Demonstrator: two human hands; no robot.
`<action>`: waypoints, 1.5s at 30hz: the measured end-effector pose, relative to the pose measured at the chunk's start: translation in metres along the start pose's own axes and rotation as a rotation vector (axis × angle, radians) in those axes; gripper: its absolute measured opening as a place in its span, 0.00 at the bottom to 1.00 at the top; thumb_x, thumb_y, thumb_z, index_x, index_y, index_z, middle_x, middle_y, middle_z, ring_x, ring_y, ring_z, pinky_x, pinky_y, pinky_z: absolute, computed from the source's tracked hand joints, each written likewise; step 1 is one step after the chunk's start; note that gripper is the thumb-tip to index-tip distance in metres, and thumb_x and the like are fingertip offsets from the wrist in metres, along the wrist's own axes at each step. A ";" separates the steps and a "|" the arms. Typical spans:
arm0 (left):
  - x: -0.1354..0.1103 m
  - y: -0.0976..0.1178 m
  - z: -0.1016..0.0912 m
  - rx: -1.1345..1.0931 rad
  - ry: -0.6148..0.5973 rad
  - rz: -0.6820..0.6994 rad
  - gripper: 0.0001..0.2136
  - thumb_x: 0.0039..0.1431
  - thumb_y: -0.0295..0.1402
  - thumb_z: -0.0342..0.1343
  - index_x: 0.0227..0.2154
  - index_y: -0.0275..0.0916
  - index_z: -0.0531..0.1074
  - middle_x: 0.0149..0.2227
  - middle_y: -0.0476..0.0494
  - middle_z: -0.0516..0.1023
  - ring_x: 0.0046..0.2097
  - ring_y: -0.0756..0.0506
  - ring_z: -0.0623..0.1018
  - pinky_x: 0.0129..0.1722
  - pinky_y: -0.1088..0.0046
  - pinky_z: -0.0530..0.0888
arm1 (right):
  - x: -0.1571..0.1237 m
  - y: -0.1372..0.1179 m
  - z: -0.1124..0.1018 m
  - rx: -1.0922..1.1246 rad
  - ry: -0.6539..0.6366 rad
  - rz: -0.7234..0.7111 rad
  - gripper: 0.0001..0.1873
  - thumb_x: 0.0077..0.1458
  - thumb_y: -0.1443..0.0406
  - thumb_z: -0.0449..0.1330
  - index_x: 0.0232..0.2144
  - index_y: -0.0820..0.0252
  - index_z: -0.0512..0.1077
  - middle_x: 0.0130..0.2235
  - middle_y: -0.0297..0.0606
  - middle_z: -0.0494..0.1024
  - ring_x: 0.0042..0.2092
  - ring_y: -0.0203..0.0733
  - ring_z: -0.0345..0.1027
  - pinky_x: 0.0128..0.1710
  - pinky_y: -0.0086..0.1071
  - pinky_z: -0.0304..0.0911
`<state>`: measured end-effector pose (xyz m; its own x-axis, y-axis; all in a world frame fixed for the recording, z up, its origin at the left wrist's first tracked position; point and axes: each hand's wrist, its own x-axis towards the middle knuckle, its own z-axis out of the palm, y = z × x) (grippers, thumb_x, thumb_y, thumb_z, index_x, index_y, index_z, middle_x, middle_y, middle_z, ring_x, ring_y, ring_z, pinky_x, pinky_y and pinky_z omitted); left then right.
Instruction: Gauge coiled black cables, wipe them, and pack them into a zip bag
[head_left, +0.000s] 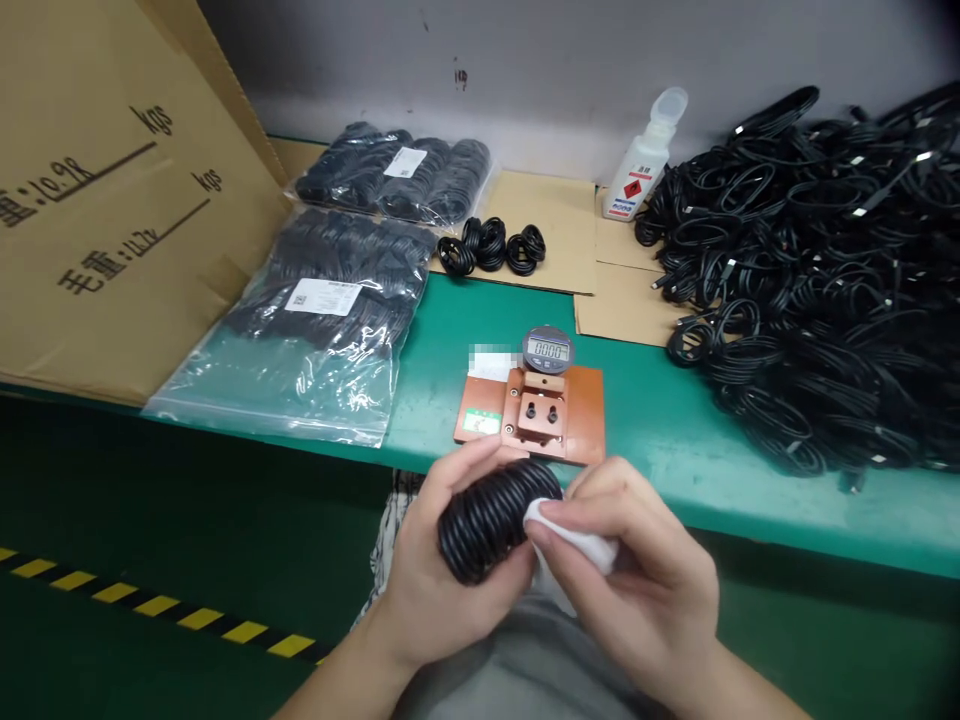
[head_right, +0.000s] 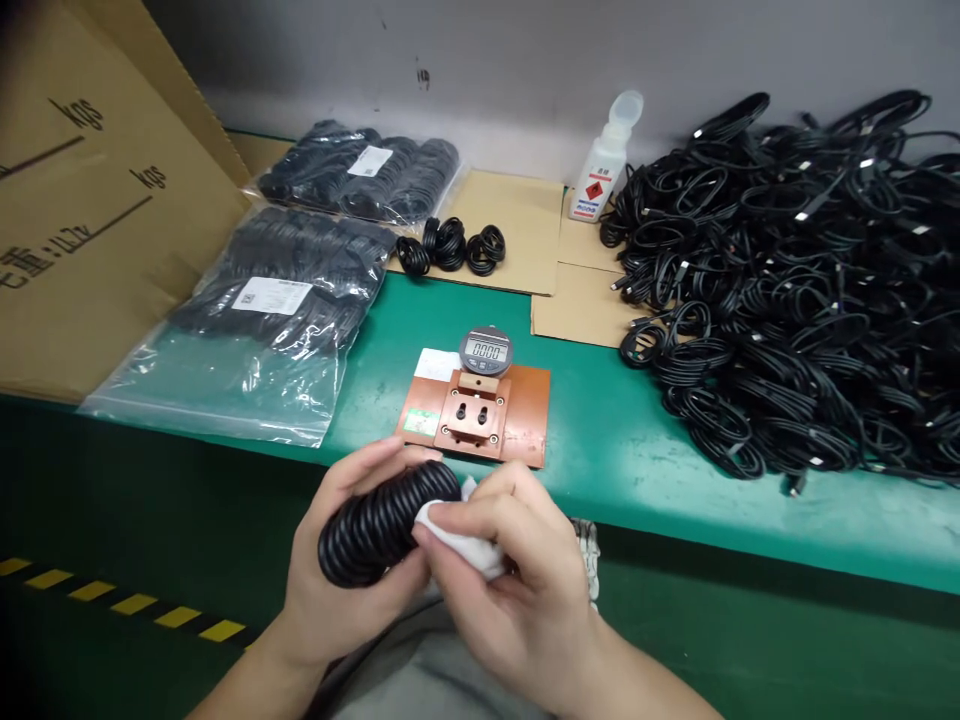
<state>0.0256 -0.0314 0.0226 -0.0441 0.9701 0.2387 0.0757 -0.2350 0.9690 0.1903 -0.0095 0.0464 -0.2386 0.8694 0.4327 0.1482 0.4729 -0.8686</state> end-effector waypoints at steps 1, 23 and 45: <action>-0.001 -0.002 -0.001 0.006 -0.016 0.013 0.36 0.51 0.20 0.65 0.62 0.49 0.63 0.53 0.44 0.78 0.54 0.41 0.79 0.58 0.64 0.76 | 0.004 -0.001 0.001 0.000 0.013 0.015 0.16 0.55 0.79 0.63 0.41 0.57 0.76 0.31 0.33 0.73 0.32 0.38 0.68 0.30 0.33 0.66; -0.002 0.003 -0.001 -0.531 -0.111 -0.162 0.32 0.46 0.20 0.71 0.54 0.50 0.73 0.49 0.45 0.82 0.50 0.41 0.83 0.53 0.66 0.78 | 0.030 -0.018 0.002 0.001 0.054 -0.031 0.16 0.54 0.77 0.65 0.40 0.53 0.80 0.32 0.34 0.75 0.31 0.37 0.71 0.29 0.31 0.70; 0.001 -0.004 -0.012 -0.814 0.035 -0.569 0.29 0.49 0.46 0.67 0.54 0.51 0.69 0.54 0.42 0.79 0.53 0.30 0.81 0.45 0.52 0.82 | 0.017 -0.015 -0.016 0.089 -0.081 0.103 0.16 0.57 0.76 0.63 0.45 0.54 0.80 0.34 0.37 0.77 0.32 0.38 0.73 0.27 0.30 0.69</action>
<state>0.0134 -0.0305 0.0193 0.1084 0.9520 -0.2863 -0.6719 0.2824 0.6847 0.1991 0.0009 0.0705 -0.3039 0.8965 0.3223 0.0907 0.3640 -0.9270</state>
